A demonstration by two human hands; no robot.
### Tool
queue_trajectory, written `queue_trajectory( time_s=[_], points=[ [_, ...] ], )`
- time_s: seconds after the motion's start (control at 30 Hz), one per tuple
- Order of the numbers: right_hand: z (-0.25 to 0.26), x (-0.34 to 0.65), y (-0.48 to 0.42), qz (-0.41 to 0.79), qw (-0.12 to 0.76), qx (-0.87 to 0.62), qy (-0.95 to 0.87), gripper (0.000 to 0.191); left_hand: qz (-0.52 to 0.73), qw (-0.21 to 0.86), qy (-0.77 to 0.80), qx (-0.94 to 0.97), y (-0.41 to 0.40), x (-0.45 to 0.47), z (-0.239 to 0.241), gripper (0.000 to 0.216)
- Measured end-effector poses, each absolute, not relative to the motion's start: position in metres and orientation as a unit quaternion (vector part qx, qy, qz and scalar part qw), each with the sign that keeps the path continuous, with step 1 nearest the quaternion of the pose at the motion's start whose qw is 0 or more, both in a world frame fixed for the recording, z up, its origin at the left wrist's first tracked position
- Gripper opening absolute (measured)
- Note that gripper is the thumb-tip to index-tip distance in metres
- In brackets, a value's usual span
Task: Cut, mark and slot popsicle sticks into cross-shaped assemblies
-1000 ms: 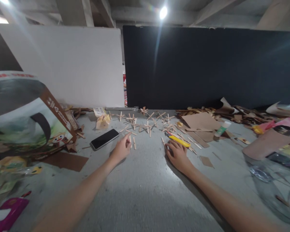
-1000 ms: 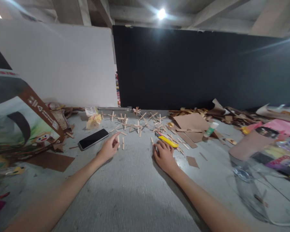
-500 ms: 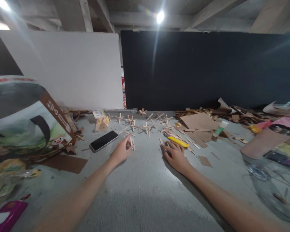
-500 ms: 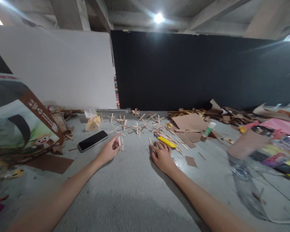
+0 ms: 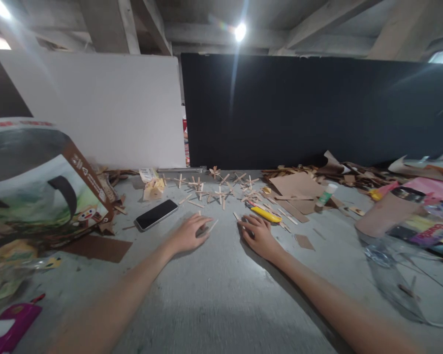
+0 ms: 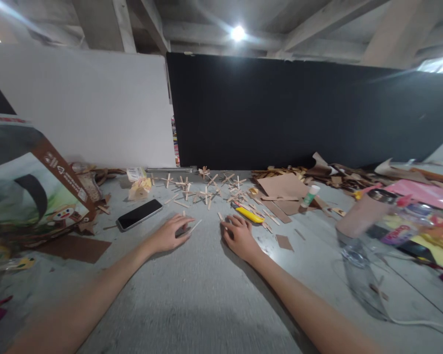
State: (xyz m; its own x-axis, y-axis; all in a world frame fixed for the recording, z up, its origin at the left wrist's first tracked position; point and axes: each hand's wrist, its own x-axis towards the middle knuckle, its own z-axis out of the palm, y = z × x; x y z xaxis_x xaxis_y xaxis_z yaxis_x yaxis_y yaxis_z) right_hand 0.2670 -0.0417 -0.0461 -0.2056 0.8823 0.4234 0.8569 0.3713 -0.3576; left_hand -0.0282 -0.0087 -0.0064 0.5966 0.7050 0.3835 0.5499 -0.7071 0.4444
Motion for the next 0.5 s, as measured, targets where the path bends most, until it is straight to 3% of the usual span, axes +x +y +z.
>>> queue_trajectory(
  time_s=[0.2,0.5],
  points=[
    [-0.047,0.267,-0.041,0.019,0.294,-0.560,-0.775,0.041,0.332,0.076,0.448,0.826,0.012,-0.033,-0.026,0.026],
    [-0.051,0.268,-0.040,0.017,0.301,-0.556,-0.775,0.040,0.320,0.107,0.414,0.845,0.015,-0.032,-0.032,0.029]
  ],
)
